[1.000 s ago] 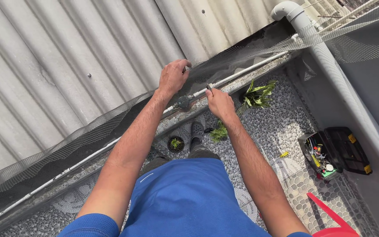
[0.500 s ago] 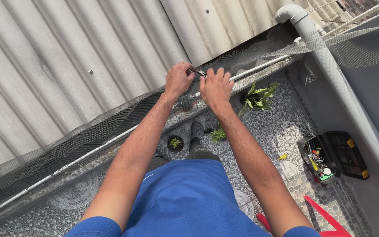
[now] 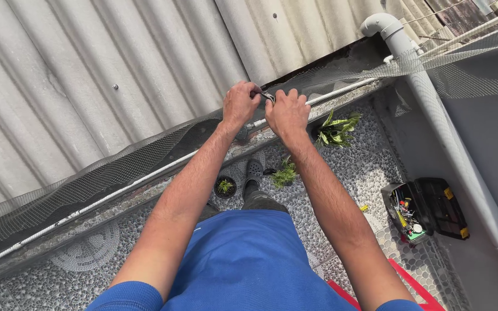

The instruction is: The person attaches a mesh net to a metal frame and a wall by hand, using a pair of pliers to twist and tighten wire ties.

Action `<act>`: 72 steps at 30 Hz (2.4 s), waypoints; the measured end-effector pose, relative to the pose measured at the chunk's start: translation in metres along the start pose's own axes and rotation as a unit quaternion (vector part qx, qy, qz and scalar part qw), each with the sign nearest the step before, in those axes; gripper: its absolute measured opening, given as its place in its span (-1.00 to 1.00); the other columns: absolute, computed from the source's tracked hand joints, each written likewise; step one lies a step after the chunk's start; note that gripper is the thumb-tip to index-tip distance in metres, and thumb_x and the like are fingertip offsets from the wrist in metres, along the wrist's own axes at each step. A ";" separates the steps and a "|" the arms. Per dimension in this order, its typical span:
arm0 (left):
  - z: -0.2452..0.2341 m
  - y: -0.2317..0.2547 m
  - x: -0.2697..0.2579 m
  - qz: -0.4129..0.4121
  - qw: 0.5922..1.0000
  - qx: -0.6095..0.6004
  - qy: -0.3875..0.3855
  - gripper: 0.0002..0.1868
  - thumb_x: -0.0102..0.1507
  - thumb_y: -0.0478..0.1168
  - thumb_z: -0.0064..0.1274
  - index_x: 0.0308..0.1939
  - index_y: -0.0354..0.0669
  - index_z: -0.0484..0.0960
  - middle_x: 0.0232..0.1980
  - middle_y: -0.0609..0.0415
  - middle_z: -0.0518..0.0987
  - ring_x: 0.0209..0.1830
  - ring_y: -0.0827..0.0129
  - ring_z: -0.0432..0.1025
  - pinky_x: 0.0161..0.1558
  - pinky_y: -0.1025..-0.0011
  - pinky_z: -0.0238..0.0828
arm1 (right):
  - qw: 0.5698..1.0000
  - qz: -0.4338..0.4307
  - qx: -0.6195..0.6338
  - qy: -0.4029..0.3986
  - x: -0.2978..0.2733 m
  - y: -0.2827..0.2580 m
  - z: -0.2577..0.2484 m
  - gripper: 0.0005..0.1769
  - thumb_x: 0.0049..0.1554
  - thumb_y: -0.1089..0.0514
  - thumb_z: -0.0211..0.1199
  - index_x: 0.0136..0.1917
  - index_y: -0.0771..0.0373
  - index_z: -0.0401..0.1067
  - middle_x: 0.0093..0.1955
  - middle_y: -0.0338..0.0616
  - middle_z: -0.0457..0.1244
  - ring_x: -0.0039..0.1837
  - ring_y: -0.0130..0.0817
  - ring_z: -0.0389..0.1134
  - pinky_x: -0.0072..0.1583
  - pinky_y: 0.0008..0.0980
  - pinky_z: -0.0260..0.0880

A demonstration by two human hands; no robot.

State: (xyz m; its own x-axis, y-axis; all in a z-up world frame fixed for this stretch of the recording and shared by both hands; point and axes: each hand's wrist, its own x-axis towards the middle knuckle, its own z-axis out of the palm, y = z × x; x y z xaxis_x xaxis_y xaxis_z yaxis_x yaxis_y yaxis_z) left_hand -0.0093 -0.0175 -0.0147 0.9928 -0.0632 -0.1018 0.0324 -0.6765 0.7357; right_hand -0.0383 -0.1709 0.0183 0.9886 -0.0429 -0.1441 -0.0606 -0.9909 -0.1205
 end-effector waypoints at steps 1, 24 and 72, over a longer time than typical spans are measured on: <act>0.000 0.001 -0.001 0.000 1.000 -0.001 0.000 -0.86 0.21 -0.12 0.13 -0.19 0.18 0.75 -0.26 0.09 0.61 -0.05 0.07 0.58 0.02 0.06 0.56 | 1.000 0.000 -0.001 0.000 0.000 -0.001 0.000 -0.50 0.19 -0.30 0.10 0.04 0.14 0.47 -0.01 0.02 0.22 0.13 0.16 0.31 0.07 0.16 0.34; 0.019 -0.007 -0.003 0.028 0.999 0.009 0.034 -0.91 0.21 -0.13 0.15 -0.23 0.15 0.74 -0.27 0.06 0.57 -0.08 0.11 0.56 0.00 0.11 0.56 | 0.999 0.024 -0.007 -0.035 0.006 -0.004 0.000 -0.48 0.23 -0.27 0.06 0.02 0.22 0.50 -0.04 0.13 0.29 0.06 0.28 0.42 0.04 0.16 0.45; -0.127 -0.074 -0.326 -0.282 0.907 0.001 0.312 -0.80 0.39 -0.03 0.02 -0.05 0.07 0.70 -0.24 0.05 0.70 -0.15 0.07 0.63 -0.09 0.14 0.55 | 0.823 -0.294 0.355 -0.331 -0.069 -0.142 0.052 -0.63 0.37 -0.16 0.09 -0.04 0.03 0.61 -0.31 -0.18 0.39 -0.17 -0.31 0.34 -0.06 -0.30 0.27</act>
State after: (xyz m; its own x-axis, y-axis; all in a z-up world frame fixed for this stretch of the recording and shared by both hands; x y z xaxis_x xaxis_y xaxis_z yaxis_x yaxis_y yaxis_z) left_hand -0.3205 0.1468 0.0491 0.6910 0.7202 -0.0617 0.5552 -0.4741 0.6834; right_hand -0.1054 -0.0210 -0.0061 0.5979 0.7298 -0.3315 0.1041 -0.4808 -0.8706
